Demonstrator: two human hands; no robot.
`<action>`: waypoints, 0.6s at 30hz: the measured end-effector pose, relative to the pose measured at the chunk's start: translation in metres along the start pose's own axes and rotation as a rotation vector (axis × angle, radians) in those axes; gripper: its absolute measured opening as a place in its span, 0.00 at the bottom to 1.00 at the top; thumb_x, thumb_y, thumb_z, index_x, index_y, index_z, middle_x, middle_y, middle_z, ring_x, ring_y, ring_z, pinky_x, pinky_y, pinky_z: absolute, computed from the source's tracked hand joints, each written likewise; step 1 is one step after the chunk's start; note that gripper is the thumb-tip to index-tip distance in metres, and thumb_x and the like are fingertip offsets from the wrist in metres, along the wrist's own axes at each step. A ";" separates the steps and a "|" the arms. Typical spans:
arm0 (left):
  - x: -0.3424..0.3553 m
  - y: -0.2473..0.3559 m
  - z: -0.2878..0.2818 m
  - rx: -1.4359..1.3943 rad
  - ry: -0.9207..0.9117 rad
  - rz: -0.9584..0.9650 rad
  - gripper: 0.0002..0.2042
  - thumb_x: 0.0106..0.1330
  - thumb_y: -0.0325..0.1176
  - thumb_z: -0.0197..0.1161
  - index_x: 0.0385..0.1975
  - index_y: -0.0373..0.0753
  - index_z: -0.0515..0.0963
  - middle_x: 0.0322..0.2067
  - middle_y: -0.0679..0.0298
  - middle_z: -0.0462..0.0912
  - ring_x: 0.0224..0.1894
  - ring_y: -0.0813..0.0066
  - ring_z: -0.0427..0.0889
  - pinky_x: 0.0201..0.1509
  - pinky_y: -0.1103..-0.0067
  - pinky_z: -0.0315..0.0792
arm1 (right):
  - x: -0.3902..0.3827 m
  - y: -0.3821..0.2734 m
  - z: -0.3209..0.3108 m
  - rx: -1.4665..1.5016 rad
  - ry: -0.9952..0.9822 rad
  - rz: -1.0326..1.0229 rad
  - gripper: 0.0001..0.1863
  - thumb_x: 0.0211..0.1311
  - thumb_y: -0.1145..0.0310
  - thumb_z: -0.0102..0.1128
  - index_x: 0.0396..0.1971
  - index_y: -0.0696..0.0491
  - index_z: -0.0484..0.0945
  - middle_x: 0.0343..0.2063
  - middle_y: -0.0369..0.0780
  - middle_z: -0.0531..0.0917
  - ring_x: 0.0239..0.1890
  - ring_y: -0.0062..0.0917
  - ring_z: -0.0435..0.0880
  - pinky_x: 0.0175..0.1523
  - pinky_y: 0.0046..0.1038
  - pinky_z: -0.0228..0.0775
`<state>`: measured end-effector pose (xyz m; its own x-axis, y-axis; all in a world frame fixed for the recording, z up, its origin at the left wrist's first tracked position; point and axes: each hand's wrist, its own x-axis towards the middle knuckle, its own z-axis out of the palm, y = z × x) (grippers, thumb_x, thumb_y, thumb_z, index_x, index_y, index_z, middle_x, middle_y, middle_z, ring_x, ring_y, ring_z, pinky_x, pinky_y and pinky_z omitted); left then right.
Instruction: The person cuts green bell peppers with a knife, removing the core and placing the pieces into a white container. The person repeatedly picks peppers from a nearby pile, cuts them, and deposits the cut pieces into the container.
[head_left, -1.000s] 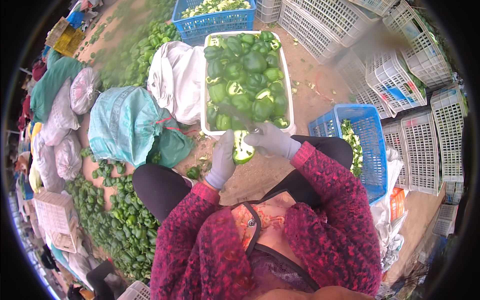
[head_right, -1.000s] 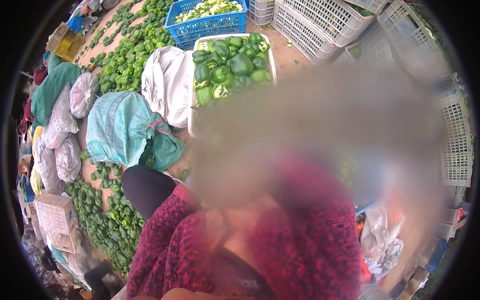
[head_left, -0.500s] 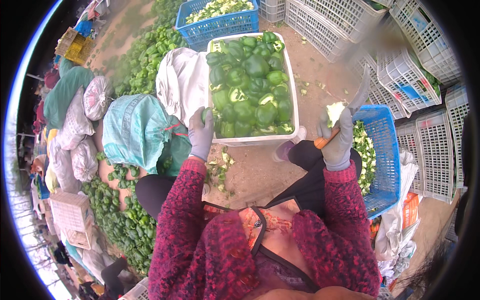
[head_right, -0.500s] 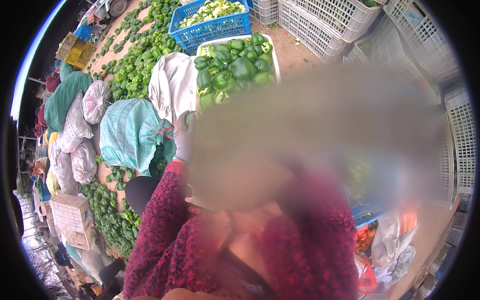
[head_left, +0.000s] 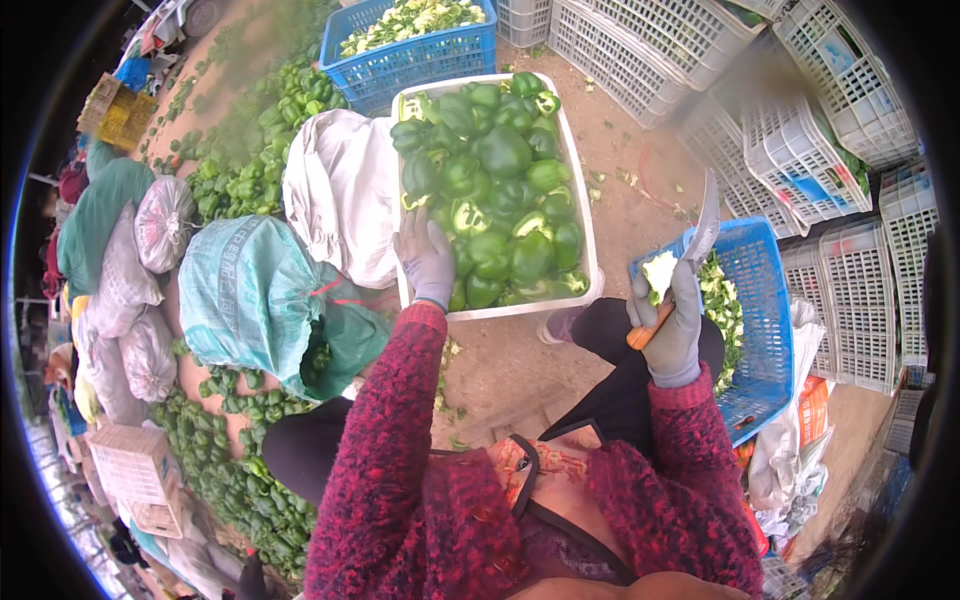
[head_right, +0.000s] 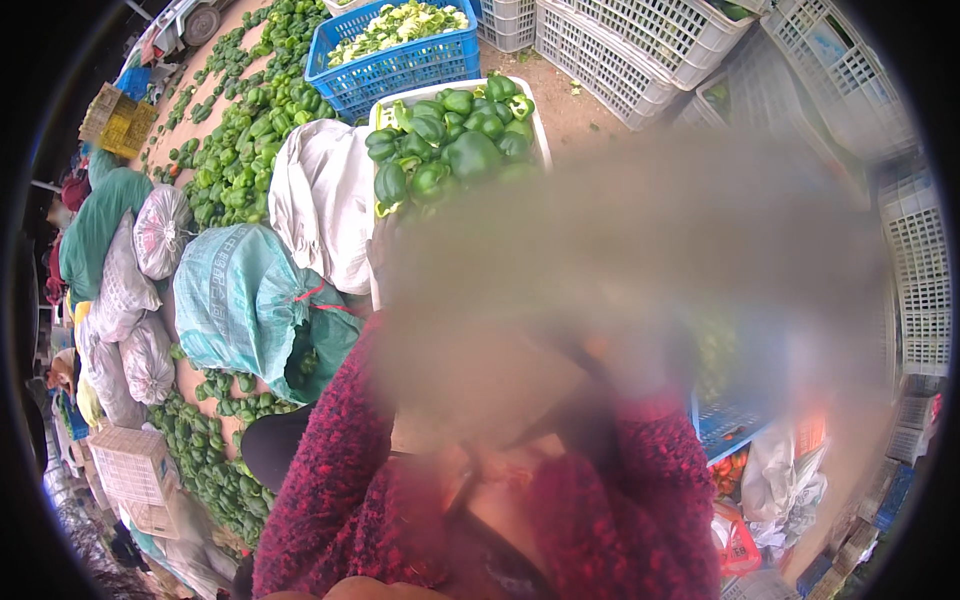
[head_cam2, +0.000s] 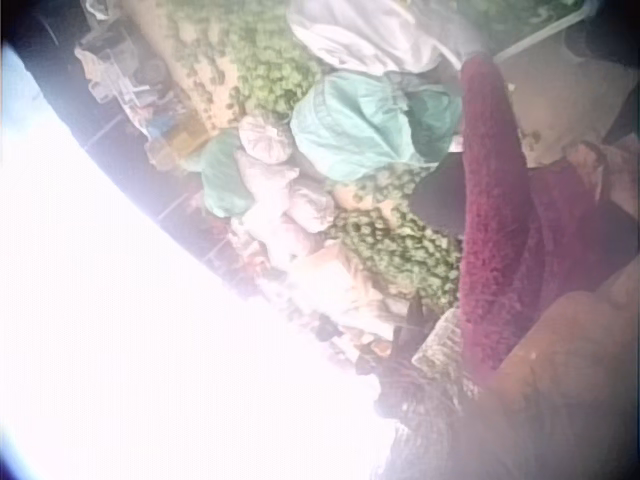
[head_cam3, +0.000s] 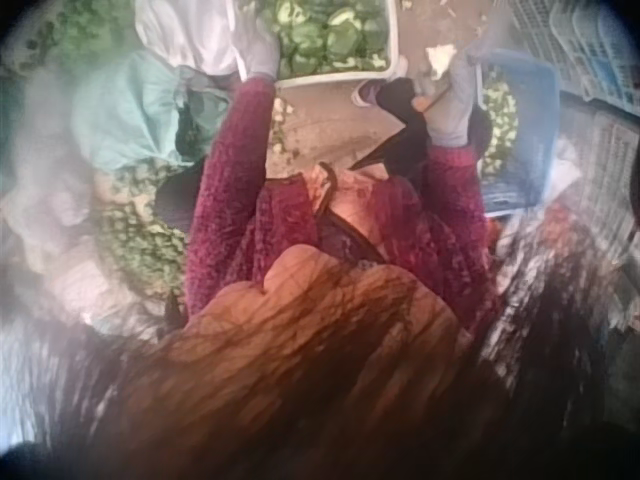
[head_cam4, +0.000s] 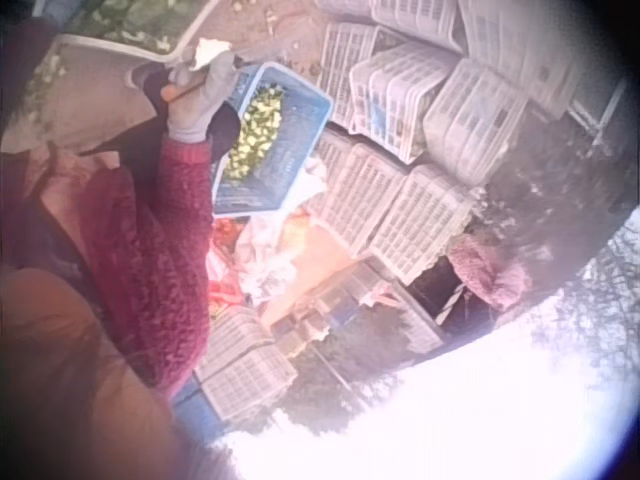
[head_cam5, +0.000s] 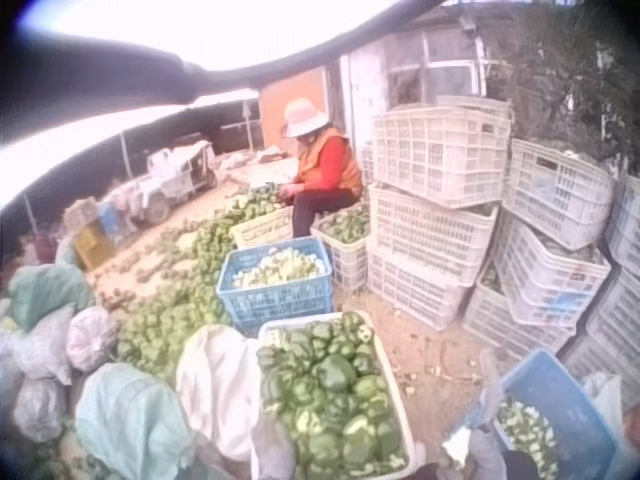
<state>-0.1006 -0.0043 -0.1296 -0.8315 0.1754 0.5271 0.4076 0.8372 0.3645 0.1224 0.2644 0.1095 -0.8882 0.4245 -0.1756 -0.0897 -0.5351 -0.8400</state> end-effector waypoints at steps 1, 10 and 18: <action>0.000 -0.002 0.003 -0.005 -0.022 -0.005 0.22 0.76 0.37 0.51 0.66 0.37 0.71 0.61 0.47 0.76 0.65 0.47 0.71 0.73 0.51 0.56 | 0.000 0.003 0.003 -0.026 -0.005 0.015 0.16 0.76 0.47 0.53 0.44 0.45 0.75 0.32 0.36 0.80 0.17 0.14 0.63 0.26 0.20 0.55; -0.040 -0.091 -0.082 -0.526 0.221 -0.589 0.29 0.82 0.48 0.42 0.70 0.29 0.65 0.67 0.47 0.71 0.71 0.56 0.68 0.76 0.64 0.57 | 0.018 -0.102 -0.131 -0.536 0.303 -0.241 0.16 0.75 0.53 0.60 0.41 0.52 0.81 0.17 0.27 0.68 0.17 0.09 0.60 0.23 0.17 0.47; -0.227 -0.203 -0.170 0.057 -0.091 -1.218 0.18 0.70 0.40 0.57 0.51 0.34 0.79 0.45 0.47 0.85 0.46 0.51 0.85 0.53 0.62 0.76 | 0.008 -0.075 -0.196 -0.905 0.561 -0.381 0.22 0.76 0.57 0.57 0.56 0.60 0.77 0.35 0.38 0.82 0.18 0.10 0.61 0.26 0.15 0.57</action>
<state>0.0695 -0.3025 -0.1927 -0.6821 -0.7057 -0.1919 -0.6714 0.5002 0.5469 0.2101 0.4509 0.0705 -0.5245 0.8367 0.1576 0.2500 0.3283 -0.9109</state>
